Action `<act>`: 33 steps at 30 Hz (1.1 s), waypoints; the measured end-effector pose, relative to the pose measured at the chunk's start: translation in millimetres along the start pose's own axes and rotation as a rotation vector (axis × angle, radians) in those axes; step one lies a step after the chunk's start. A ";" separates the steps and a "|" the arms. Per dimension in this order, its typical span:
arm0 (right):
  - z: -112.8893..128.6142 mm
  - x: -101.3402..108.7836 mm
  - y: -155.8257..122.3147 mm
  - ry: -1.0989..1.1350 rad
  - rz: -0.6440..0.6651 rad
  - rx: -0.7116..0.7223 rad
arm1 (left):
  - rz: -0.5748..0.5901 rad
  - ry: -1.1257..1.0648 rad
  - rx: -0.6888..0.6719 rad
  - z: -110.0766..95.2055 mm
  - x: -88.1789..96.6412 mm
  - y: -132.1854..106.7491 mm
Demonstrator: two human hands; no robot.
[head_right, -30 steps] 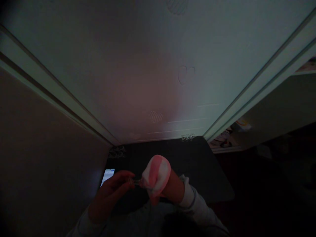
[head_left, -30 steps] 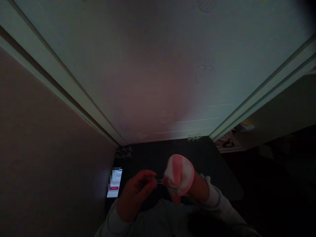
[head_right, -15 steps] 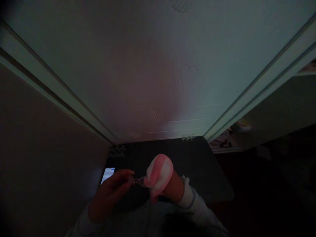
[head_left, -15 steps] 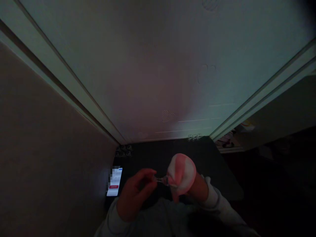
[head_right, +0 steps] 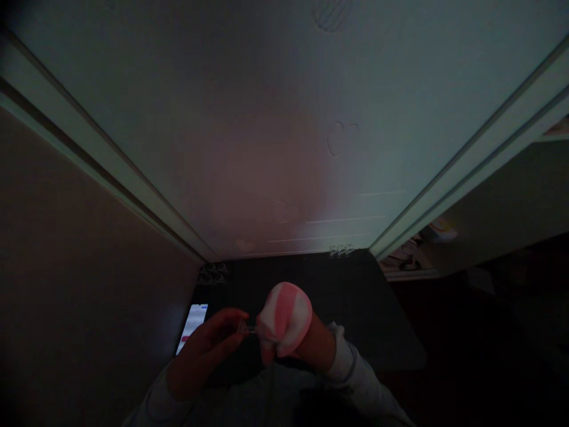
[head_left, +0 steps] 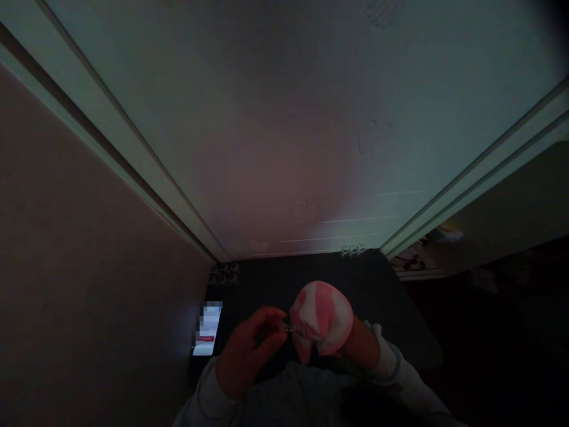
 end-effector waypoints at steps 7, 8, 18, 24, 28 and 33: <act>-5.3 -16.0 2.5 0.254 -0.220 0.043 | 0.011 0.032 0.017 -0.4 1.1 -0.2; -5.4 -16.7 1.9 0.283 -0.232 0.047 | 0.014 0.027 0.017 0.0 0.9 -0.2; 1.0 -5.8 -6.5 0.382 -0.082 0.022 | 0.044 0.029 0.009 8.1 -0.4 0.6; -7.1 -14.1 -5.6 0.429 -0.128 0.042 | 0.039 0.059 -0.007 9.0 0.5 -1.1; -9.1 -17.3 -4.4 0.453 -0.187 0.065 | 0.038 0.063 -0.006 6.6 0.3 -1.5; -8.4 -17.2 -2.9 0.464 -0.236 0.068 | 0.032 0.049 0.000 5.3 -0.2 -1.0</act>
Point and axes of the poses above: each hand's wrist, its own y-axis towards the middle knuckle, its own x-axis out of the back of the hand, z = x × y, the point moved 1 cm from there along y, towards the middle knuckle, and after that the axes turned 4 degrees about -z, right-handed, at the moved point
